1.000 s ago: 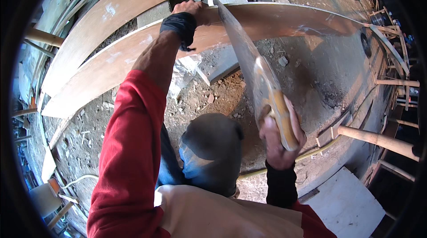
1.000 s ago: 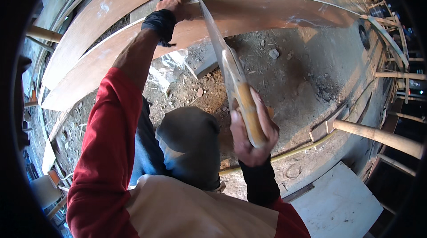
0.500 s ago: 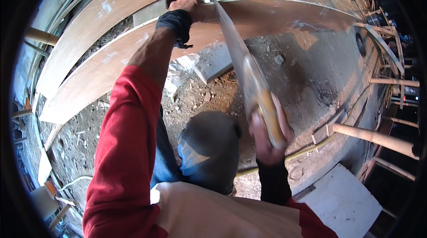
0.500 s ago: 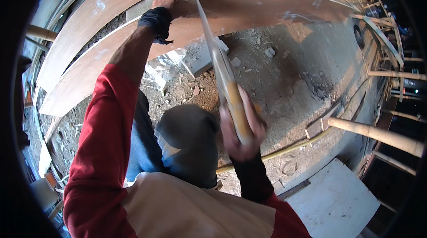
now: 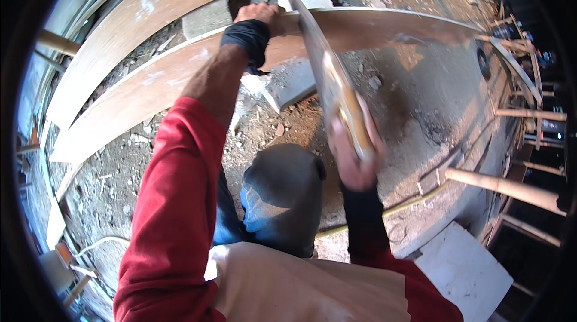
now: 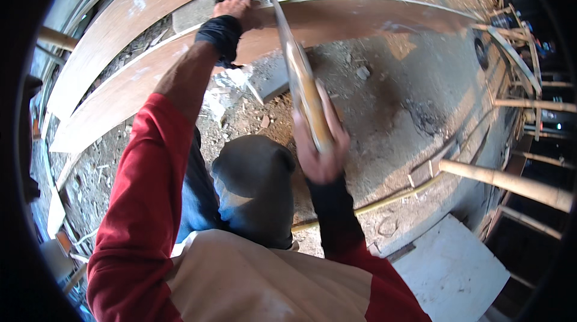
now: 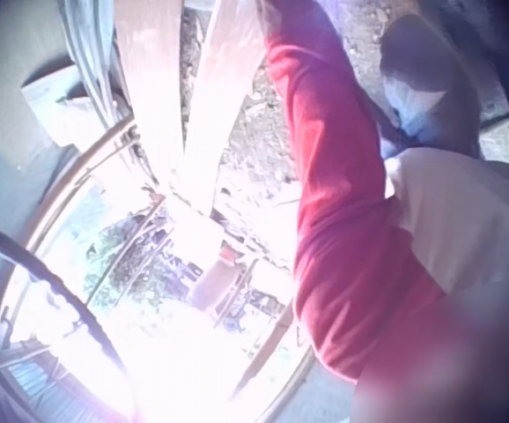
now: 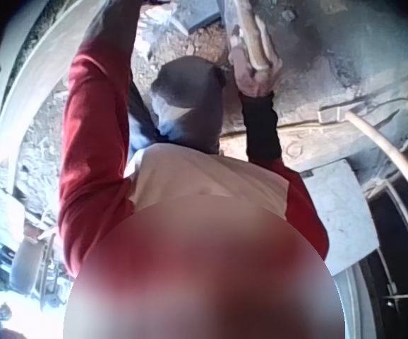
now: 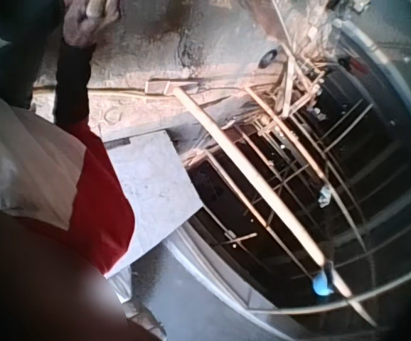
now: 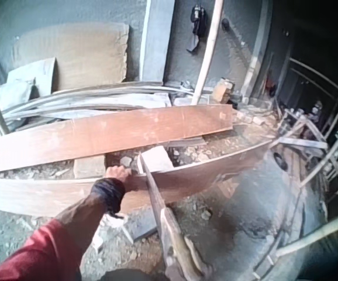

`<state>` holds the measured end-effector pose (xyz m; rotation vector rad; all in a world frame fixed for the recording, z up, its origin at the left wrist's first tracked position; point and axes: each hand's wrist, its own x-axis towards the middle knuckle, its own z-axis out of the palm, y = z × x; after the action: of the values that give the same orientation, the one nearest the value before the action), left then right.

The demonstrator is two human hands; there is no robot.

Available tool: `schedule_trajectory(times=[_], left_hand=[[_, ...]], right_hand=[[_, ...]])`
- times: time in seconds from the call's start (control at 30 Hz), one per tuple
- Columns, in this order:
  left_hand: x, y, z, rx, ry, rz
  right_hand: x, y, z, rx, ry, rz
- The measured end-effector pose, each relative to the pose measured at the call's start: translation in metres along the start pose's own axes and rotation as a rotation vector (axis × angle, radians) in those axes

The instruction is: The person measures a wooden board with a tape measure, marks it with a pencil, and then uses a hand saw to cut the board along the marked line.

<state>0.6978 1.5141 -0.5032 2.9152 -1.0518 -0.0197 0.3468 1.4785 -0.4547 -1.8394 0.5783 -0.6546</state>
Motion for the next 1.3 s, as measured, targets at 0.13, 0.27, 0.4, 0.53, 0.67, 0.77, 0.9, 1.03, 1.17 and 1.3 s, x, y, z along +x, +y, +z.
schedule_trajectory(times=[0.13,0.27,0.4,0.53,0.67,0.77,0.9,1.03,1.17,1.3], left_hand=[[0.011,-0.009,0.012,-0.057,-0.08,-0.011],[0.011,-0.001,0.011,0.002,0.03,0.063],[-0.009,0.015,0.0,0.037,-0.079,0.014],[-0.003,0.003,-0.003,-0.058,0.03,-0.01],[0.016,-0.01,0.009,-0.073,-0.11,0.035],[0.014,0.002,0.015,-0.054,0.01,0.059],[0.008,0.007,-0.002,-0.035,-0.077,-0.031],[0.016,-0.003,-0.007,-0.081,-0.077,-0.011],[0.023,-0.004,0.007,-0.041,-0.11,-0.02],[0.016,0.005,0.01,-0.007,-0.046,0.023]], right_hand=[[-0.067,-0.044,-0.055,-0.144,-0.048,0.095],[0.025,-0.031,-0.009,-0.064,-0.022,0.09],[0.122,0.013,0.057,0.092,-0.035,-0.144],[0.022,0.011,0.003,0.03,-0.036,-0.099],[-0.07,-0.015,-0.058,-0.056,-0.089,-0.005],[-0.004,-0.002,-0.017,0.014,0.0,0.04],[0.102,0.031,0.047,0.072,-0.033,-0.176],[0.01,0.002,-0.003,-0.024,-0.068,-0.055],[-0.047,-0.014,-0.029,-0.059,0.029,-0.056],[0.086,0.039,0.036,0.125,0.009,-0.245]])
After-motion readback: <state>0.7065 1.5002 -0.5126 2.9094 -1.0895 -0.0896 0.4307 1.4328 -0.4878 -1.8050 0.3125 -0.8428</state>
